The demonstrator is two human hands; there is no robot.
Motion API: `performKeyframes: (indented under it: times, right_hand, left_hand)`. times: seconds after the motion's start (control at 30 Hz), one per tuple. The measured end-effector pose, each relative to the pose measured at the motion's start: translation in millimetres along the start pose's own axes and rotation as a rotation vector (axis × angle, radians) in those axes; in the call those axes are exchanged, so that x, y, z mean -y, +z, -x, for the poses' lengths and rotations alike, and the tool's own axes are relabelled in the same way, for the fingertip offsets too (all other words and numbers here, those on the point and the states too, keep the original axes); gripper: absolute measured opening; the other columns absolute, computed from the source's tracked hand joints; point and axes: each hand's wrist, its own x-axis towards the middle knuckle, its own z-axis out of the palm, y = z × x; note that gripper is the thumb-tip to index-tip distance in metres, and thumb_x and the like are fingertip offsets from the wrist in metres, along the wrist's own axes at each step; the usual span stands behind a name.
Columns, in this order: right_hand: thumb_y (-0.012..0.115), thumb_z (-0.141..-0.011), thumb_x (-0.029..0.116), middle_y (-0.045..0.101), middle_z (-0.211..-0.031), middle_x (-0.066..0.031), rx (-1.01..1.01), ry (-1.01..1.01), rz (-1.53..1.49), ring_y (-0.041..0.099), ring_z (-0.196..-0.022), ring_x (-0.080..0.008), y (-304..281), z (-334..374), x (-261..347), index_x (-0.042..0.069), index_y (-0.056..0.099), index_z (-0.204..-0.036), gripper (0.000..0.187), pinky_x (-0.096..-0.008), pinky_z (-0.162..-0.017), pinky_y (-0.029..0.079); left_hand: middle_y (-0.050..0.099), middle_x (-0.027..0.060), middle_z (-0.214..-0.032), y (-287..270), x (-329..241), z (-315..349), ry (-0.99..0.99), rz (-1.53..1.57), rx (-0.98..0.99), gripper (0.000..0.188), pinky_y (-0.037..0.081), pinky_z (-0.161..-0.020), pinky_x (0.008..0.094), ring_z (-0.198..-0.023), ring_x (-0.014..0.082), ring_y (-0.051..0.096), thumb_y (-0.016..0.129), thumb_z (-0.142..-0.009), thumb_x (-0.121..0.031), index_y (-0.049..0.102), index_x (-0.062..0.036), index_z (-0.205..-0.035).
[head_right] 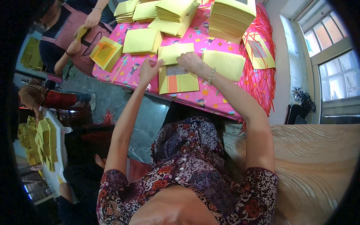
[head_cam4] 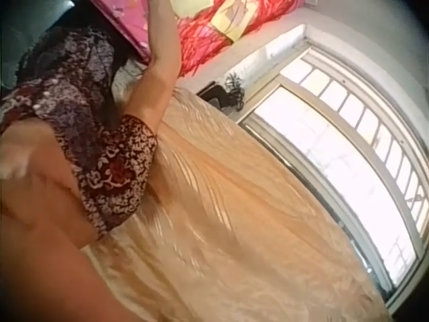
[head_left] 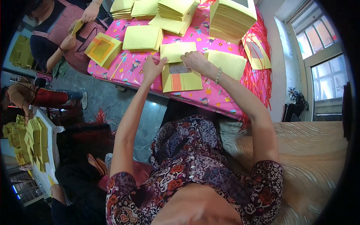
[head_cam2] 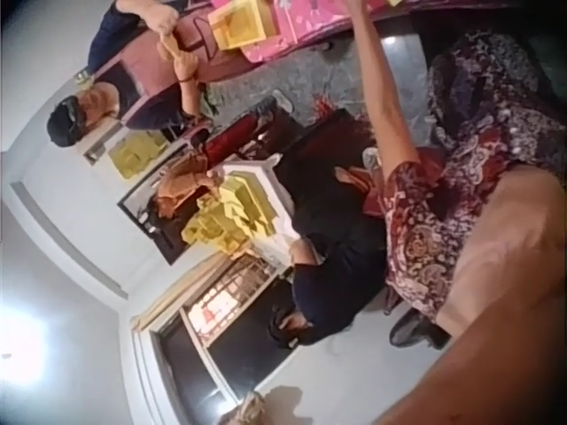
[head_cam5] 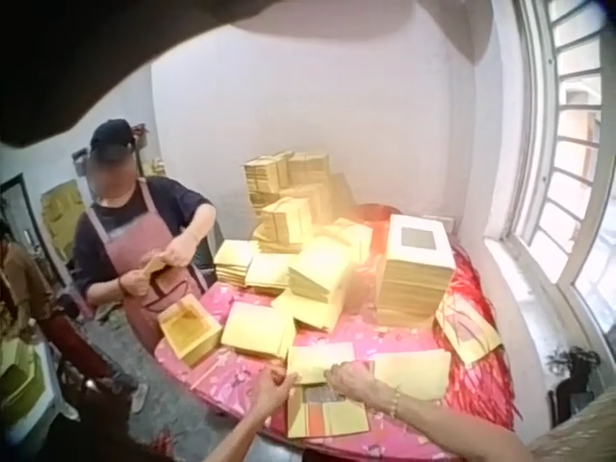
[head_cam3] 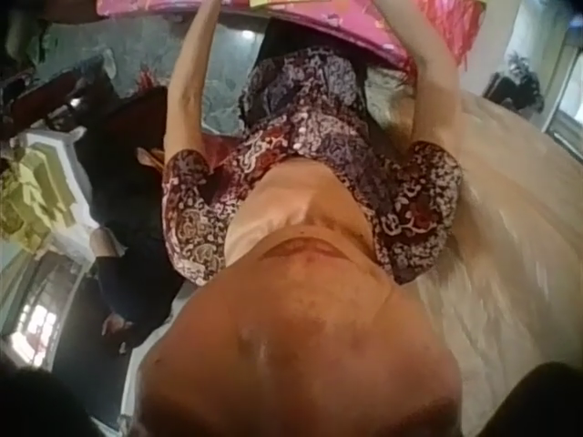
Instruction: Tying bundles of yellow paper with red string and folding individual sheets.
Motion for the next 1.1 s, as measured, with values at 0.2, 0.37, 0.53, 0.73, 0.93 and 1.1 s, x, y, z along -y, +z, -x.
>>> performKeyframes:
  times: [0.2, 0.37, 0.53, 0.73, 0.93, 1.1]
  right_hand:
    - [0.055, -0.084, 0.015, 0.064, -0.074, -0.0101, -0.116, 0.116, -0.011, 0.066, -0.067, -0.0249, 2, 5, 9, 0.005, 0.057, -0.082, 0.010, -0.0349, -0.057, 0.053]
    - [0.059, -0.083, 0.020, 0.065, -0.082, -0.0124, -0.159, 0.278, -0.092, 0.066, -0.075, -0.0259, -22, 11, 20, 0.005, 0.056, -0.083, 0.015, -0.0360, -0.060, 0.053]
    - [0.066, -0.083, 0.026, 0.059, -0.101, -0.0180, -0.823, 0.342, -0.218, 0.062, -0.089, -0.0288, -79, 36, 11, -0.002, 0.050, -0.115, 0.045, -0.0357, -0.076, 0.053]
    - [0.064, -0.089, 0.019, 0.060, -0.103, -0.0144, -0.872, 0.655, -1.241, 0.061, -0.090, -0.0188, -97, 91, -6, -0.003, 0.043, -0.127, 0.049, -0.0281, -0.073, 0.051]
    - [0.064, -0.088, 0.011, 0.063, -0.095, -0.0091, -0.788, 0.939, -1.237, 0.061, -0.082, -0.0121, -64, 163, -5, -0.004, 0.051, -0.116, 0.034, -0.0252, -0.068, 0.050]
    - [0.069, -0.082, 0.018, 0.066, -0.085, -0.0084, -0.707, 1.058, -1.008, 0.063, -0.075, -0.0151, -16, 185, -21, -0.001, 0.055, -0.108, 0.035, -0.0292, -0.068, 0.050]
  left_hand:
    - [0.062, 0.0194, -0.094, 4, -33, -7, -0.349, 0.713, 0.153, 0.047, 0.054, -0.056, 0.0276, -0.067, 0.0210, 0.066, 0.066, -0.087, -0.015, 0.038, 0.0074, -0.117]
    - [0.060, 0.0203, -0.100, 8, -30, -17, -0.084, 0.613, 0.002, 0.046, 0.056, -0.060, 0.0286, -0.074, 0.0217, 0.066, 0.059, -0.089, -0.007, 0.032, 0.0077, -0.123]
    - [0.063, 0.0164, -0.102, -39, -115, 22, 0.185, 0.700, -0.159, 0.041, 0.057, -0.067, 0.0281, -0.079, 0.0206, 0.067, 0.056, -0.088, -0.003, 0.037, 0.0038, -0.123]
    - [0.063, 0.0143, -0.105, -53, -162, 61, 0.247, 0.954, -0.015, 0.040, 0.058, -0.071, 0.0274, -0.088, 0.0173, 0.065, 0.057, -0.090, -0.002, 0.040, 0.0017, -0.126]
    - [0.067, 0.0092, -0.094, 16, -137, 58, 0.126, 0.823, 0.381, 0.034, 0.053, -0.064, 0.0249, -0.079, 0.0115, 0.065, 0.062, -0.084, -0.007, 0.052, 0.0017, -0.115]
    - [0.070, 0.0123, -0.085, 76, -111, 38, 0.178, 0.542, 0.493, 0.040, 0.051, -0.067, 0.0298, -0.073, 0.0164, 0.066, 0.065, -0.074, -0.016, 0.057, 0.0032, -0.108]
